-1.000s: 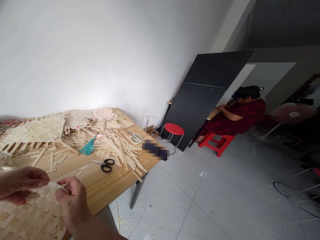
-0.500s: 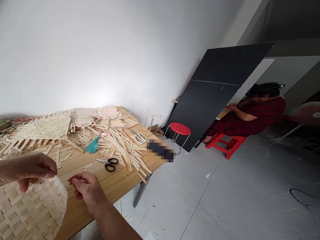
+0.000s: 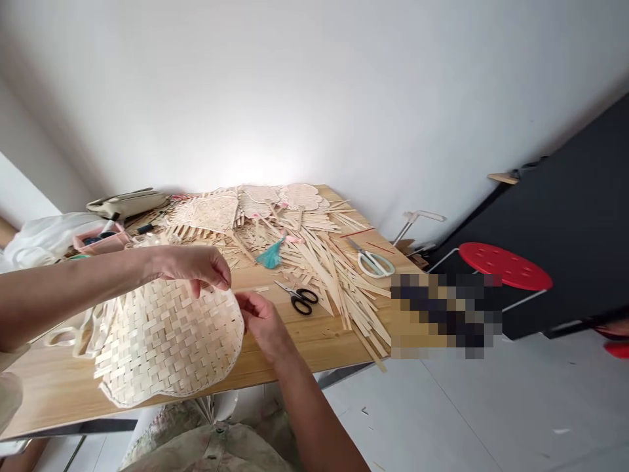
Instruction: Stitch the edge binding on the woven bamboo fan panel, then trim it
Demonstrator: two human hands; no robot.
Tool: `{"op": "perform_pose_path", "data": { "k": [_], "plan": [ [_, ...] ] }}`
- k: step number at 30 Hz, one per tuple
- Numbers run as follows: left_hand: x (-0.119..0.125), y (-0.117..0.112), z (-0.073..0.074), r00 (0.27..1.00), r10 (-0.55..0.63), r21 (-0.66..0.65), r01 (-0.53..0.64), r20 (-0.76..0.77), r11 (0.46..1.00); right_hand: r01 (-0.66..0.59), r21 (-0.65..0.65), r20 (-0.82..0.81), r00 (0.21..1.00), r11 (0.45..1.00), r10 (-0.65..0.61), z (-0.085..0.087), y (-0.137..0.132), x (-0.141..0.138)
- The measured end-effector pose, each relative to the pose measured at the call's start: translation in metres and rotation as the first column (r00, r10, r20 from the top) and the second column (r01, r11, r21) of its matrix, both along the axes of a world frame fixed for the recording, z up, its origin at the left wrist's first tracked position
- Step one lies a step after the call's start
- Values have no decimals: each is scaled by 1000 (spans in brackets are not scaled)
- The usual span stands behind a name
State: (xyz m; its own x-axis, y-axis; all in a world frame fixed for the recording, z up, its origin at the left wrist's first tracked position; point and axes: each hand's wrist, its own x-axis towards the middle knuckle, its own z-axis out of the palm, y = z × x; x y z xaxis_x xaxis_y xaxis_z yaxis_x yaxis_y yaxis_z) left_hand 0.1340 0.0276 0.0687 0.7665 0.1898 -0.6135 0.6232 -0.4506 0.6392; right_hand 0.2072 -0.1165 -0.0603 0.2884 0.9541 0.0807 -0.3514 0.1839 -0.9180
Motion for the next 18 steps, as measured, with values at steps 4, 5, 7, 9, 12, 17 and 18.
{"op": "perform_pose_path", "data": {
  "k": [4,5,7,9,12,17,18],
  "plan": [
    [-4,-1,-1,1000,22,-17,-22,15,1000,75,-52,81,994,996,-70,-4,0,4],
    [-5,-1,-1,1000,24,-16,-24,20,1000,84,-51,101,992,995,-79,-5,-1,6],
    [-7,-1,-1,999,22,-14,-21,25,1000,101,-35,145,985,994,-95,-6,-3,10],
    [-8,0,-2,999,19,-16,-19,26,1000,124,-14,189,975,992,-119,-7,-5,12],
    [-7,1,-5,1000,15,-24,-15,15,1000,164,-8,229,961,986,-158,-8,-5,13],
    [-8,5,-7,999,39,-12,-39,10,999,210,-74,289,940,975,-181,-12,-7,21],
    [-9,6,-7,999,41,-16,-41,10,999,230,-97,309,932,968,-191,-13,-8,24]
  ]
}}
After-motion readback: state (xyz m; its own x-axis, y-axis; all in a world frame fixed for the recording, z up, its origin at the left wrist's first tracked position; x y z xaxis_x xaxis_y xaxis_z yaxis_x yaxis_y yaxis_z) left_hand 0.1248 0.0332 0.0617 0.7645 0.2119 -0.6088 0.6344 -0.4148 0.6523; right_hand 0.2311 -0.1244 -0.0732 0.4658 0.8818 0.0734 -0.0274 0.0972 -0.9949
